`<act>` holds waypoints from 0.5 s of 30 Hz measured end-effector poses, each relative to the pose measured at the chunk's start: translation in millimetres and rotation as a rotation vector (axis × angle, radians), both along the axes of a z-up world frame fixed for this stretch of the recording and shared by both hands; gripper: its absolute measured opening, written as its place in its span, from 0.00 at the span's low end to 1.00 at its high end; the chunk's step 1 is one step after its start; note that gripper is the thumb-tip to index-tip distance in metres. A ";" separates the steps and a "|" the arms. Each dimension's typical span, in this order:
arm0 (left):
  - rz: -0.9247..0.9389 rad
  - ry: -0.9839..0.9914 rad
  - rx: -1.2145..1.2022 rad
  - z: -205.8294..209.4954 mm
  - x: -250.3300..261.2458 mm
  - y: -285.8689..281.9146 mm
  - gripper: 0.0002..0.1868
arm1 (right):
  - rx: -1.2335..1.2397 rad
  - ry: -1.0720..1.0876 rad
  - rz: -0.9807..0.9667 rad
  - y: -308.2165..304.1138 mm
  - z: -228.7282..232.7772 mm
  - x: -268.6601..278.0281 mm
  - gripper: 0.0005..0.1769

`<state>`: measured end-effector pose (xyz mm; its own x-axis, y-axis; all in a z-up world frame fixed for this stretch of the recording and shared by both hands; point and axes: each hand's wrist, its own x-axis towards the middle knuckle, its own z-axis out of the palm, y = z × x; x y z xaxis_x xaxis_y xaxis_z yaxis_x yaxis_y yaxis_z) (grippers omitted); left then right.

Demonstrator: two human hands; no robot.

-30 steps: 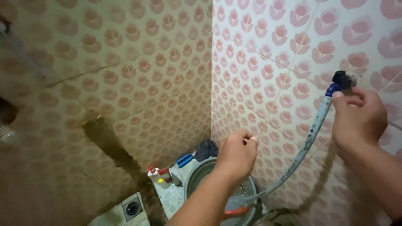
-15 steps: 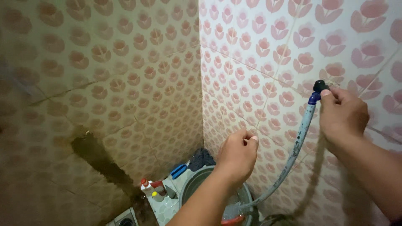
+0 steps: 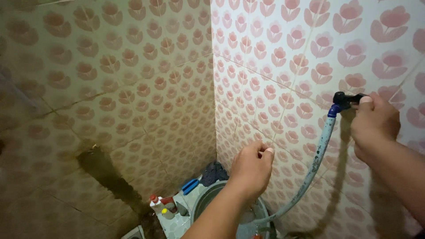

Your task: The person rinses the shower floor with a hose, then uses a blue scrub brush to scrub the floor tiles and drain area. The person moves around the floor to scrub different sections.

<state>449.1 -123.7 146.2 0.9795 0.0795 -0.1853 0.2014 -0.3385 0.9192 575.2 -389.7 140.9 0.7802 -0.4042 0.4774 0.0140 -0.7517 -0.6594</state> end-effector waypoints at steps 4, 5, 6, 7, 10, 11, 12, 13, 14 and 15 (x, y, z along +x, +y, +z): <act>-0.010 0.016 0.009 -3.7 5.6 2.2 0.19 | 0.144 0.059 -0.123 8.7 6.0 4.9 0.15; 0.003 0.011 0.031 -4.1 5.7 2.9 0.19 | 0.207 0.019 -0.070 5.7 2.2 7.2 0.14; 0.015 0.006 0.054 -4.5 5.9 3.4 0.19 | 0.269 -0.021 -0.018 2.4 -1.6 9.6 0.14; 0.015 0.007 0.054 -7.6 6.5 3.3 0.19 | 0.270 -0.020 -0.018 3.8 -0.5 7.6 0.14; 0.027 -0.020 0.043 -12.6 7.6 3.2 0.19 | 0.193 0.014 -0.057 4.6 0.1 5.7 0.15; 0.033 -0.004 0.024 -12.2 6.2 3.7 0.19 | 0.214 -0.038 -0.018 3.1 -2.7 7.5 0.14; 0.039 0.012 0.005 -11.9 4.8 4.3 0.19 | 0.235 -0.090 0.022 1.9 -5.6 9.3 0.14; 0.042 0.014 0.007 -11.6 4.2 5.4 0.19 | 0.236 -0.088 0.024 0.4 -9.2 7.8 0.14; 0.047 0.029 0.033 -11.3 3.5 6.6 0.19 | 0.150 -0.051 0.001 -1.0 -12.8 6.3 0.14; 0.051 0.041 0.058 -10.7 3.2 7.8 0.19 | 0.063 -0.017 -0.022 -2.4 -15.8 5.0 0.16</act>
